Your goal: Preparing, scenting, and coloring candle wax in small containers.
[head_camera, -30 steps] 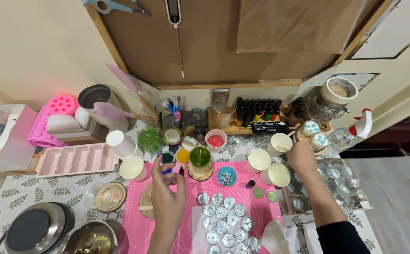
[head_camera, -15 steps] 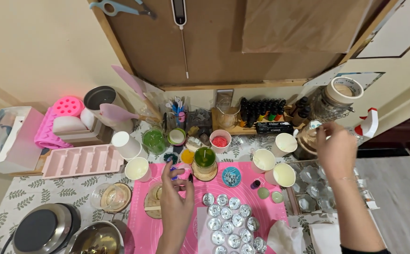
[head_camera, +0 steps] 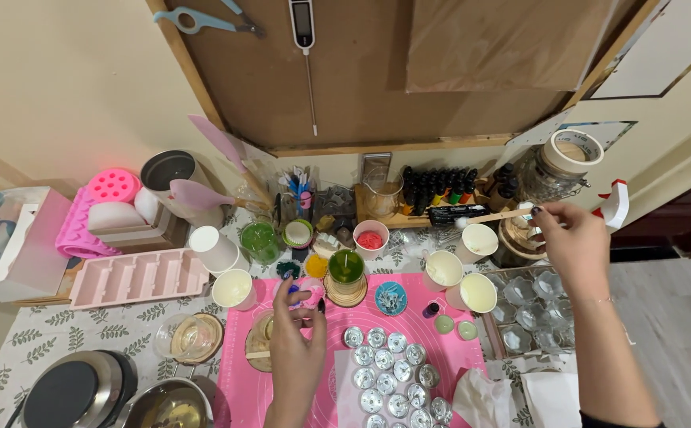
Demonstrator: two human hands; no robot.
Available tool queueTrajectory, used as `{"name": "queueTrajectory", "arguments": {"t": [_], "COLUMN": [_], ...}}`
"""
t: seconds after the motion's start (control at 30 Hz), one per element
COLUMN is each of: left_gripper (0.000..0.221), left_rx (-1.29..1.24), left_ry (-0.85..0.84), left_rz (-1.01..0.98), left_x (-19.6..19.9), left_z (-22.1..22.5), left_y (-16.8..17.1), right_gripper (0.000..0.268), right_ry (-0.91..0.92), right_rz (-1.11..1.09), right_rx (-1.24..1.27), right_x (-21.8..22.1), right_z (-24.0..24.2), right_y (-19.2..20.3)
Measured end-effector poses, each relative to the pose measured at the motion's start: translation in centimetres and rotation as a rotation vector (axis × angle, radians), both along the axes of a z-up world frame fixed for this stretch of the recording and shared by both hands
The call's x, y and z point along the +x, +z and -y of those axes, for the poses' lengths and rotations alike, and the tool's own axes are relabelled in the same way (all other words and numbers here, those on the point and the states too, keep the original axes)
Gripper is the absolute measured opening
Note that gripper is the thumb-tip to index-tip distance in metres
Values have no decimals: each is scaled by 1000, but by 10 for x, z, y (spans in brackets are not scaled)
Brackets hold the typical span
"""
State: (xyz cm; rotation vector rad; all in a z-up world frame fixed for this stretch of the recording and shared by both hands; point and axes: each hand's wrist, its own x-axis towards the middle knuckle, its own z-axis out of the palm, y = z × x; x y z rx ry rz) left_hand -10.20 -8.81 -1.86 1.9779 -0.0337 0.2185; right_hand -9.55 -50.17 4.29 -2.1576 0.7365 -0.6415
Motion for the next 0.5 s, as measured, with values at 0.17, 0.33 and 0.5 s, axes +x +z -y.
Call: {"name": "queueTrajectory", "arguments": {"t": [0.17,0.33,0.5], "left_gripper": [70,70,69], "left_rx": [15,26,30], "left_ry": [-18,-49,-91], "left_rz": [-9,21,-26], "left_x": [0,9,15], "left_z": [1,2,9], "left_y": [7,10,22], "right_gripper": [21,18,18], "right_ry": [-83,-77,66], "right_rz": [-27,-192,-576], "right_rx": [-354,-423,-506], "right_x": [-8,10,37], "right_z": [-3,-7,10], "right_y": [-9,-38,-103]}}
